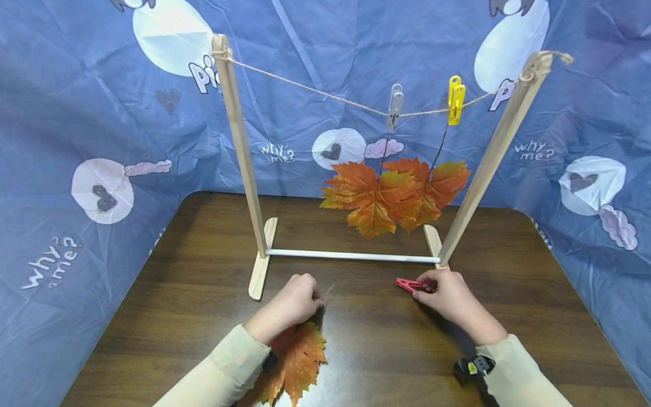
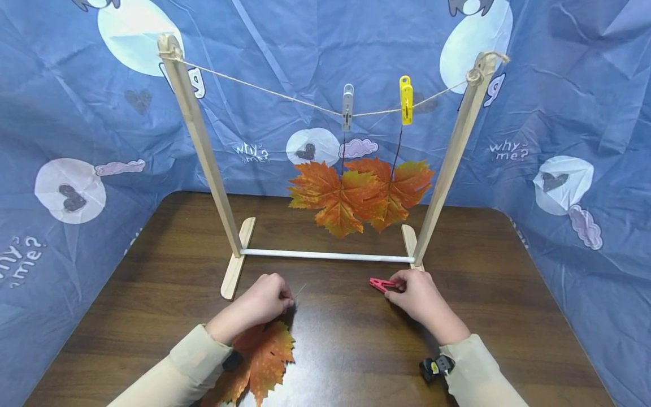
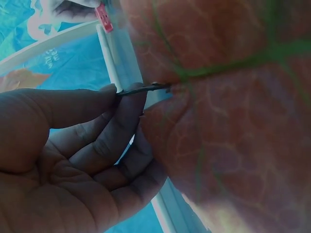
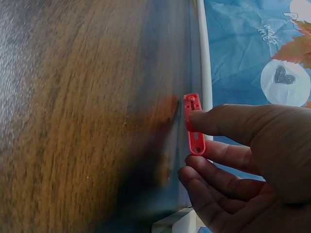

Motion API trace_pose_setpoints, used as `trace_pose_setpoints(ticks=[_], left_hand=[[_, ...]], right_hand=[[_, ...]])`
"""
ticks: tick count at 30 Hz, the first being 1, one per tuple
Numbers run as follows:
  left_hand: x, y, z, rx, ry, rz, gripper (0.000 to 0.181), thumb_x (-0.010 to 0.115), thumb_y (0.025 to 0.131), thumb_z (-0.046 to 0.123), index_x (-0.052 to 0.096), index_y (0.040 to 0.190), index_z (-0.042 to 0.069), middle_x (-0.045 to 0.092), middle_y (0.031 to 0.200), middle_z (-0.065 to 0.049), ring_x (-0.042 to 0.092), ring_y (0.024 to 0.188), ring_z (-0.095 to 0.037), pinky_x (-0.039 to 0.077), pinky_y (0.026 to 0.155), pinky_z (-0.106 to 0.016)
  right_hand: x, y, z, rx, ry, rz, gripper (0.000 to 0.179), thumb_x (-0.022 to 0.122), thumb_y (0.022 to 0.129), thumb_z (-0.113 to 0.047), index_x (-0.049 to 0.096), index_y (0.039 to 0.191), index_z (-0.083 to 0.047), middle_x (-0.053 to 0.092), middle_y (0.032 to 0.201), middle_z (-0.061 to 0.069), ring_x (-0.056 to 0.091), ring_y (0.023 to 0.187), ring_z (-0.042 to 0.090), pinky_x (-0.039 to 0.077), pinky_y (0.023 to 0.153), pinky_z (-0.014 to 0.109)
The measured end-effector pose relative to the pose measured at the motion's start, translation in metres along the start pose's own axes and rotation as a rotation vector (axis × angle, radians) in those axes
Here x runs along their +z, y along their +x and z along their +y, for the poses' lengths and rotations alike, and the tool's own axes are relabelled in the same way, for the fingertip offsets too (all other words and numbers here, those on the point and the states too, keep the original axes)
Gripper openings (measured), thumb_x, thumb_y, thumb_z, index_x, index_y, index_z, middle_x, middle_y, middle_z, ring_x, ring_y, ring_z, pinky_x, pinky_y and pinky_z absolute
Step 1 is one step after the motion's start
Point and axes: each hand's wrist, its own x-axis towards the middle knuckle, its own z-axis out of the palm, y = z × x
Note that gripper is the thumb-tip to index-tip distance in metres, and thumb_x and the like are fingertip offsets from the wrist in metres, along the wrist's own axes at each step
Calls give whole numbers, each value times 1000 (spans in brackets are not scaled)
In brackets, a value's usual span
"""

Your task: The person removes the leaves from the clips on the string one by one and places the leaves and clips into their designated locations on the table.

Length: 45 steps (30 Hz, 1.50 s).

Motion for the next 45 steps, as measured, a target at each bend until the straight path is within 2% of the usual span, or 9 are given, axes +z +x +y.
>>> trace_pose_setpoints(ticks=[10, 19, 26, 31, 39, 45], left_hand=[[4, 4, -3, -14, -2, -3, 17, 75, 81, -1, 76, 66, 8, 66, 62, 5, 54, 58, -8, 48, 57, -29], [8, 4, -6, -4, 6, 15, 19, 77, 81, 1, 75, 64, 10, 62, 59, 9, 49, 55, -7, 46, 55, -27], [8, 4, -7, -20, -1, 7, 22, 77, 84, 1, 74, 63, 9, 59, 56, 9, 47, 53, -8, 44, 53, -28], [6, 4, -8, 3, 8, 27, 18, 76, 82, 1, 75, 65, 8, 63, 60, 6, 52, 56, -9, 47, 56, -30], [-2, 3, -7, -8, -20, 67, 8, 75, 83, 4, 76, 75, 6, 68, 73, 1, 62, 68, -15, 52, 66, -35], [-9, 4, -6, -2, -47, 104, 5, 77, 84, 5, 75, 86, 0, 72, 80, -5, 68, 77, -22, 54, 72, -38]], right_hand=[[3, 0, 1, 17, -18, -39, 21, 86, 80, -12, 76, 94, -1, 67, 82, 2, 62, 76, 18, 52, 68, 40], [4, 0, 3, -6, -36, -43, 20, 87, 79, -11, 76, 92, -1, 68, 80, 1, 63, 75, 19, 52, 69, 42], [2, 1, 2, 21, -38, -63, 24, 88, 79, -14, 75, 95, 0, 68, 83, 2, 63, 78, 20, 53, 72, 44], [0, 0, 3, 28, -35, -62, 29, 87, 79, -15, 75, 99, 2, 70, 87, 5, 65, 82, 22, 54, 74, 45], [-6, -3, 3, 18, -13, 6, 31, 88, 79, -17, 76, 101, 0, 71, 89, 5, 66, 82, 22, 53, 73, 44], [-14, -3, -4, 34, 81, 35, 33, 87, 80, -15, 75, 105, 3, 72, 92, 9, 68, 83, 23, 55, 73, 40]])
